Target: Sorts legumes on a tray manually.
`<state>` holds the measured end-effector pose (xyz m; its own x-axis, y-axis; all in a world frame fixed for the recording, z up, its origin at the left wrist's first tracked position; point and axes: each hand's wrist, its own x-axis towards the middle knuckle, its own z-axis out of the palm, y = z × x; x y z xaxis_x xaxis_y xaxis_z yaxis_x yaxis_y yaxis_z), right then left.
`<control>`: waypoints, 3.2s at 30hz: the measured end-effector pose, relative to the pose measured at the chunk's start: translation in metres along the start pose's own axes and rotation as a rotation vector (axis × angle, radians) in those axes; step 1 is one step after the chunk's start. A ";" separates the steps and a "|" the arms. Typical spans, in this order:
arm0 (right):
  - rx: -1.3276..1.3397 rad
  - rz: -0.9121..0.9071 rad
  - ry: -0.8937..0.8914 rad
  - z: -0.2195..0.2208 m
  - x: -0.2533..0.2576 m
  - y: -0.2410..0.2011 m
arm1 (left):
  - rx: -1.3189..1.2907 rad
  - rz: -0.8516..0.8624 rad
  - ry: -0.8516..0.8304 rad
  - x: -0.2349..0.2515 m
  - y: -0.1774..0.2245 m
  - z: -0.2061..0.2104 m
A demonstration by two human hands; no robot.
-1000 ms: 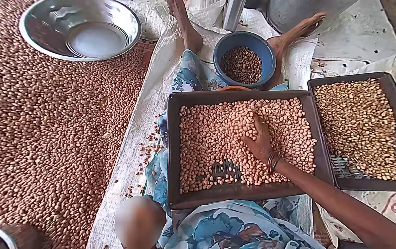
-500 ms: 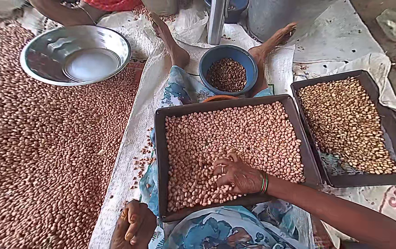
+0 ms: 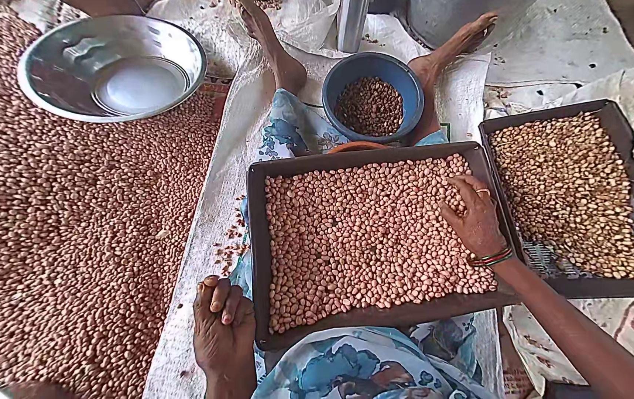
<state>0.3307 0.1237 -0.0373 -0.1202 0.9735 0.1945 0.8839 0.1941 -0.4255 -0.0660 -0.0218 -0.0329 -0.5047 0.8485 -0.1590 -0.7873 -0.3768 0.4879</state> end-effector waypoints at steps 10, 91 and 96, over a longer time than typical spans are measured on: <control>0.204 -0.425 -0.042 0.038 -0.012 -0.073 | -0.134 -0.081 0.001 -0.001 0.002 -0.007; 2.146 0.827 -0.083 -0.037 -0.042 -0.088 | 0.863 0.176 -0.758 -0.018 -0.096 0.051; 1.767 0.699 0.573 -0.077 -0.016 -0.024 | 0.795 0.100 -0.551 -0.011 -0.087 0.036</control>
<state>0.3463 0.0939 0.0373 0.4391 0.8440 -0.3079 -0.6895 0.0969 -0.7178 0.0207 0.0153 -0.0434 -0.1604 0.9574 0.2399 -0.1787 -0.2672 0.9469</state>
